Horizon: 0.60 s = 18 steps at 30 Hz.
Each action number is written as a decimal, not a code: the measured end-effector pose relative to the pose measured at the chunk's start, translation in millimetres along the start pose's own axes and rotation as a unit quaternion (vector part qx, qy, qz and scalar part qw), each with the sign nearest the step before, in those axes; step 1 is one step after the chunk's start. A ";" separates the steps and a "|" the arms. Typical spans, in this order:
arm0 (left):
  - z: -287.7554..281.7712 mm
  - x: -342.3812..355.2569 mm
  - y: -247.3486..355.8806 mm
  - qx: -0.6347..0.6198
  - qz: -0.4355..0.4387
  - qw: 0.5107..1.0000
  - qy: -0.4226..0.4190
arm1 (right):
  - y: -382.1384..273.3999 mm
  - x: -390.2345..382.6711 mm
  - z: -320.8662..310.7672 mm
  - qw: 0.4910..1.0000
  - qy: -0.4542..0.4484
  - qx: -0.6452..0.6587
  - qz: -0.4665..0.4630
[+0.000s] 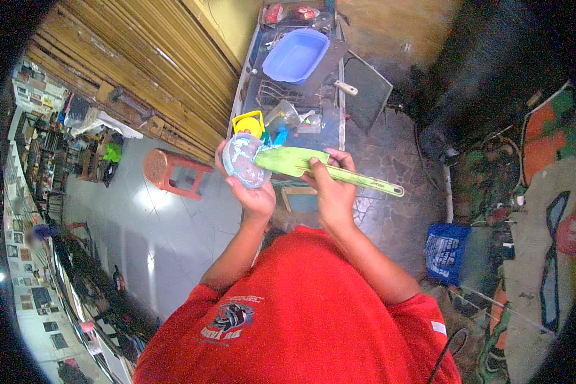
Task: The person retrieves a blue container and a clear plastic cup from a shelf, then walks to a workbench. They pour a blue liquid into the cup, add a white substance, and mix the contents with a green spatula. Finally, they use a brush to stir the mixture further.
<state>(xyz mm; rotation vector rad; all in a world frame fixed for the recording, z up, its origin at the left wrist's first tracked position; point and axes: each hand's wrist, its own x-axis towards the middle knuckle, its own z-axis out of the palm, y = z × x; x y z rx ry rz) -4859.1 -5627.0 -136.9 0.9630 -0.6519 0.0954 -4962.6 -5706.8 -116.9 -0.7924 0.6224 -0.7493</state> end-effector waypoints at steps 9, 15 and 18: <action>2.6 -6.8 9.1 -0.024 -0.015 0.999 -0.031 | 0.9 -4.1 8.5 1.000 -0.022 0.005 -0.014; -1.6 -9.6 14.8 -0.051 -0.047 0.997 -0.044 | -9.2 -4.4 9.8 0.999 -0.029 0.014 0.000; -4.4 -9.9 15.3 -0.040 -0.031 0.998 -0.041 | -12.3 -5.6 8.4 0.999 -0.022 0.019 0.031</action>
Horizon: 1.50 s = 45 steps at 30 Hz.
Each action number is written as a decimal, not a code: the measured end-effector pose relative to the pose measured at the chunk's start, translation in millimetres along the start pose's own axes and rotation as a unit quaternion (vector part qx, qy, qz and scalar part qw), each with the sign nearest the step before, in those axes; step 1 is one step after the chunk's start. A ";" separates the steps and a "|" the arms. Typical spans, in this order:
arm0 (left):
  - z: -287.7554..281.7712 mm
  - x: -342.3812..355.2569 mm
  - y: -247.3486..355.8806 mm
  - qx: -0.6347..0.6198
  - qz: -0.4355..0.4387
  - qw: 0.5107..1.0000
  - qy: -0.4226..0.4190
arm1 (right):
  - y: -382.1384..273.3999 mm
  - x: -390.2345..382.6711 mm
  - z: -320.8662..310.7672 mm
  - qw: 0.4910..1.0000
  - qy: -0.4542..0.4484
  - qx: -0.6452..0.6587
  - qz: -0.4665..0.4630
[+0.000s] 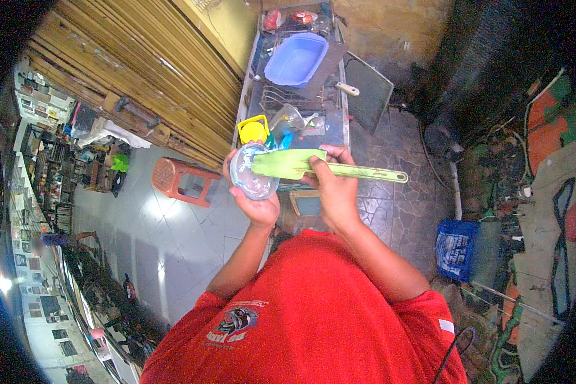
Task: The person retrieves a blue container and a clear plastic cup from a shelf, then walks to a workbench. They pour a blue liquid into the cup, add a white substance, and mix the contents with a green spatula. Finally, they use a brush to stir the mixture further.
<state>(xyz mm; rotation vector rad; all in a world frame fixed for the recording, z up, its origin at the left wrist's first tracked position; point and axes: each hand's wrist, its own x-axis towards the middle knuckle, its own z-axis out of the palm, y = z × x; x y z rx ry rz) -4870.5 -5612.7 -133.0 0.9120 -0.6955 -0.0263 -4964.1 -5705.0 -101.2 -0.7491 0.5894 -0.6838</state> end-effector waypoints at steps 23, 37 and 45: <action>19.2 6.0 17.3 0.021 0.044 0.999 0.003 | -6.3 -5.9 9.3 0.997 -0.040 -0.011 -0.067; 104.1 4.1 -56.5 -0.304 -0.398 0.864 -0.049 | -89.8 7.2 -99.1 0.937 0.077 -0.099 -0.325; 132.5 6.7 -157.7 -0.186 -0.523 0.817 -0.154 | -69.1 49.3 -271.9 0.699 0.205 -0.552 -0.405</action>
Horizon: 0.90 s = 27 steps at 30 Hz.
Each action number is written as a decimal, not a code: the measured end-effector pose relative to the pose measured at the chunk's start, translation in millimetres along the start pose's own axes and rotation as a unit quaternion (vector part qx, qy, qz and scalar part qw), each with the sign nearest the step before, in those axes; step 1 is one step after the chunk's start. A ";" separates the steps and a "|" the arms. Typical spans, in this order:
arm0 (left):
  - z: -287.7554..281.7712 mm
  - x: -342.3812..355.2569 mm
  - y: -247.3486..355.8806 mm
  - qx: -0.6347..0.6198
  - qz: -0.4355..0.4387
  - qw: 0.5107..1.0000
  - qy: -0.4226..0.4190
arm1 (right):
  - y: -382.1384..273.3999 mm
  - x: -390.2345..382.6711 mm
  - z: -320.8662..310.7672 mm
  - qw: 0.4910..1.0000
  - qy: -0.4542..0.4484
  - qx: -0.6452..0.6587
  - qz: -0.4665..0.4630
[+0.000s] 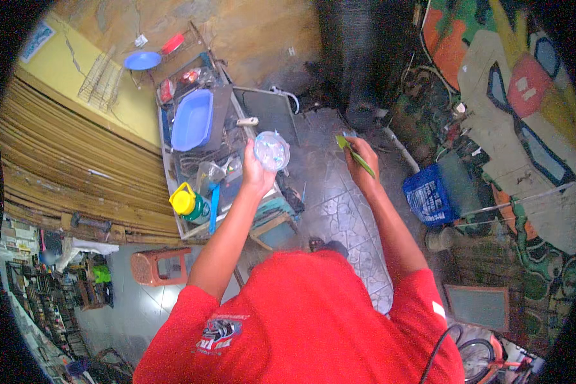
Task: The person retrieves a blue container and a clear plastic cup from a shelf, then walks to a workbench. They pour a blue liquid into the cup, add a white substance, and mix the contents with a green spatula. Finally, they use a brush to stir the mixture further.
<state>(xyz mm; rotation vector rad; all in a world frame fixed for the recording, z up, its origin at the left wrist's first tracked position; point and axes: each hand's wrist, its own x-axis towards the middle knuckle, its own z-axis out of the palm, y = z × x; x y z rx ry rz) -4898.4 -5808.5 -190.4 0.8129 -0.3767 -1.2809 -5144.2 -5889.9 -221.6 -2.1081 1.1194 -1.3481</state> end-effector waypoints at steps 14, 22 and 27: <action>19.6 -21.3 41.9 -0.037 -0.212 0.969 -0.123 | -112.6 55.3 -44.2 0.976 -0.126 0.155 -0.089; 10.8 -27.2 49.1 0.007 -0.228 0.966 -0.123 | -133.1 70.8 -28.6 0.940 -0.236 0.174 -0.174; 9.8 -26.6 53.0 0.023 -0.185 0.981 -0.061 | -137.8 59.8 -24.2 0.892 -0.340 0.217 -0.203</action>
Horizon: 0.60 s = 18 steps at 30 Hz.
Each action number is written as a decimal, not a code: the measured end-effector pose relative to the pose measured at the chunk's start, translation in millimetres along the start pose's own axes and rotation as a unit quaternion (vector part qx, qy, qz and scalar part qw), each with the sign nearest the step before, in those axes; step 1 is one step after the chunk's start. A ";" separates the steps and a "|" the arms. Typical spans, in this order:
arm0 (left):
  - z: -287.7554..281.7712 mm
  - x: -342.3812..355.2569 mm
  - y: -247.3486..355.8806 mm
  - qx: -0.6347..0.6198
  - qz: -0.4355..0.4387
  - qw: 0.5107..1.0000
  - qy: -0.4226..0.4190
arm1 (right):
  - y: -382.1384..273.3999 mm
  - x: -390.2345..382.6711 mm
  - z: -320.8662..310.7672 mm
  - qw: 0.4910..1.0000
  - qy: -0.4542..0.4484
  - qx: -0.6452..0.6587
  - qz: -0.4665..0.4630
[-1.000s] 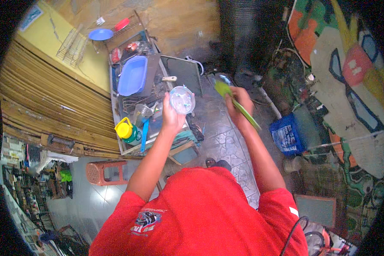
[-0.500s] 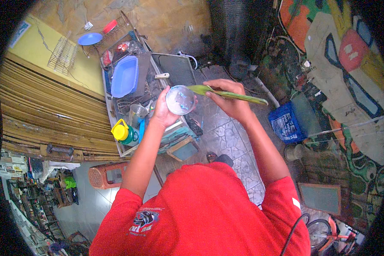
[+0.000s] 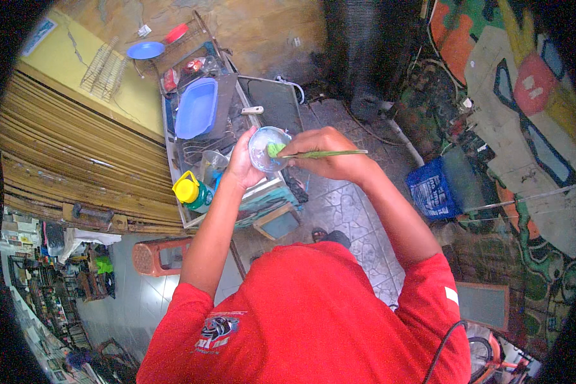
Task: The person retrieves a blue container and a clear plastic cup from a shelf, then walks to a workbench. They pour a blue liquid into the cup, add a white substance, and mix the contents with a green spatula. Finally, they use a brush to stir the mixture further.
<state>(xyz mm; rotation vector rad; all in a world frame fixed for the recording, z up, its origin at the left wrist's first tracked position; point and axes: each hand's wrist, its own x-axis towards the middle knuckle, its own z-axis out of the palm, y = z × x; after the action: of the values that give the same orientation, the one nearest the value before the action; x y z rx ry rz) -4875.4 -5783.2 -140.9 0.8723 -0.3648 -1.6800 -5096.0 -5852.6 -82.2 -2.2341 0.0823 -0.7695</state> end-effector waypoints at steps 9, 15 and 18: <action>-5.2 2.3 2.7 0.026 0.031 0.999 -0.003 | 6.9 3.9 -15.8 0.995 0.084 -0.058 -0.009; -0.1 11.1 8.5 0.044 0.113 0.992 0.045 | 21.1 -19.0 2.9 0.959 0.223 0.080 0.153; 9.8 15.3 6.1 0.022 0.134 0.990 0.048 | 30.7 -15.9 24.4 0.889 0.378 0.175 0.191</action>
<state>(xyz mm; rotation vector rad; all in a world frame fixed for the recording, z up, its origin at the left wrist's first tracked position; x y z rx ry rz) -4879.1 -5801.2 -135.8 0.8918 -0.4337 -1.3822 -5090.3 -5854.2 -124.1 -1.4076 0.6828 -1.2657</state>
